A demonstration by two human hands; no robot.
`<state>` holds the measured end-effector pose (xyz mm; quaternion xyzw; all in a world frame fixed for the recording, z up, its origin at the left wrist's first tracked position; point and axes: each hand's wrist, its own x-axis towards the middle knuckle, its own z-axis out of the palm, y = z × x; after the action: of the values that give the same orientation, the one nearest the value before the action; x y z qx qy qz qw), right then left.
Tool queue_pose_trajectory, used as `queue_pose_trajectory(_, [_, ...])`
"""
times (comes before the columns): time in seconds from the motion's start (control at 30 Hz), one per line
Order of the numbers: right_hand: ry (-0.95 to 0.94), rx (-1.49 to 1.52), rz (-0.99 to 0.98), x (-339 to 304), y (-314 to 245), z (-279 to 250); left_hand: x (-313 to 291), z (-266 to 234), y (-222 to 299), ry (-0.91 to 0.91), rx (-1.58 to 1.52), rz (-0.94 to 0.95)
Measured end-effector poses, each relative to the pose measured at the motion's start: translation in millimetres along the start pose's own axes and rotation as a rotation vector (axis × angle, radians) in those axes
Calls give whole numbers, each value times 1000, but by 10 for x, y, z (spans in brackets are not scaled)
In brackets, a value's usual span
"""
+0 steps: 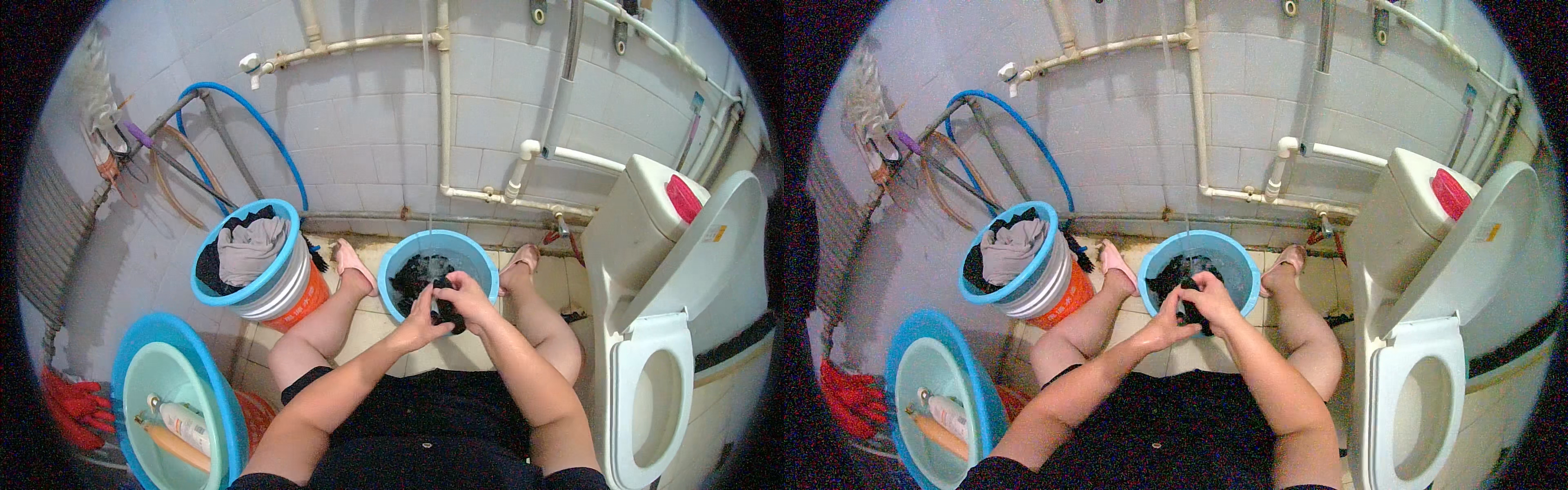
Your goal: The person hand-washes several pieces of clothing in a blue basin filled with water. They scrub and rinse a black garment, then a grey garment, and finally a dark red garment, transferring each item to a separate bucket after washing.
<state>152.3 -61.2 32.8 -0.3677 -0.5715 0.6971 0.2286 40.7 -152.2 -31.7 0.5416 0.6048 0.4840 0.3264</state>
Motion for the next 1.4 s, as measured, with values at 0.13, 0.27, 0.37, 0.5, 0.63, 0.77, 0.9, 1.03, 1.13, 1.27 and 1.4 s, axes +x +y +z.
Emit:
queue_pose_trajectory(0.13, [-166,-311,-122,0,-147,144,333,-97,-343,214,102,27])
queue_pose_trajectory(0.27, [-147,-93,-321,52,-38,-23,375,-347,43,317,204,-95])
queue_pose_trajectory(0.37, [122,-128,-258,308,333,-599,558,-501,846,440,72,-338])
queue_pose_trajectory(0.5, [108,-442,-36,438,985,-989,778,-832,1446,475,-586,-124])
queue_pose_trajectory(0.63, [-25,-620,-187,467,1337,-966,948,-982,2254,348,-794,37])
queue_pose_trajectory(0.77, [28,-775,-363,437,1301,-617,972,-1046,2868,187,-847,167])
queue_pose_trajectory(0.9, [201,-835,-282,507,906,-147,896,-1212,3226,58,-931,203])
queue_pose_trajectory(1.03, [-42,-757,-322,735,814,59,790,-1469,3315,22,-1001,261])
queue_pose_trajectory(1.13, [-185,-42,48,887,985,155,760,-1825,3145,112,-1019,293])
queue_pose_trajectory(1.27, [-49,141,161,853,960,77,731,-2232,2676,315,-1059,264])
queue_pose_trajectory(1.4, [199,438,278,989,672,-280,735,-2295,2088,476,-993,174])
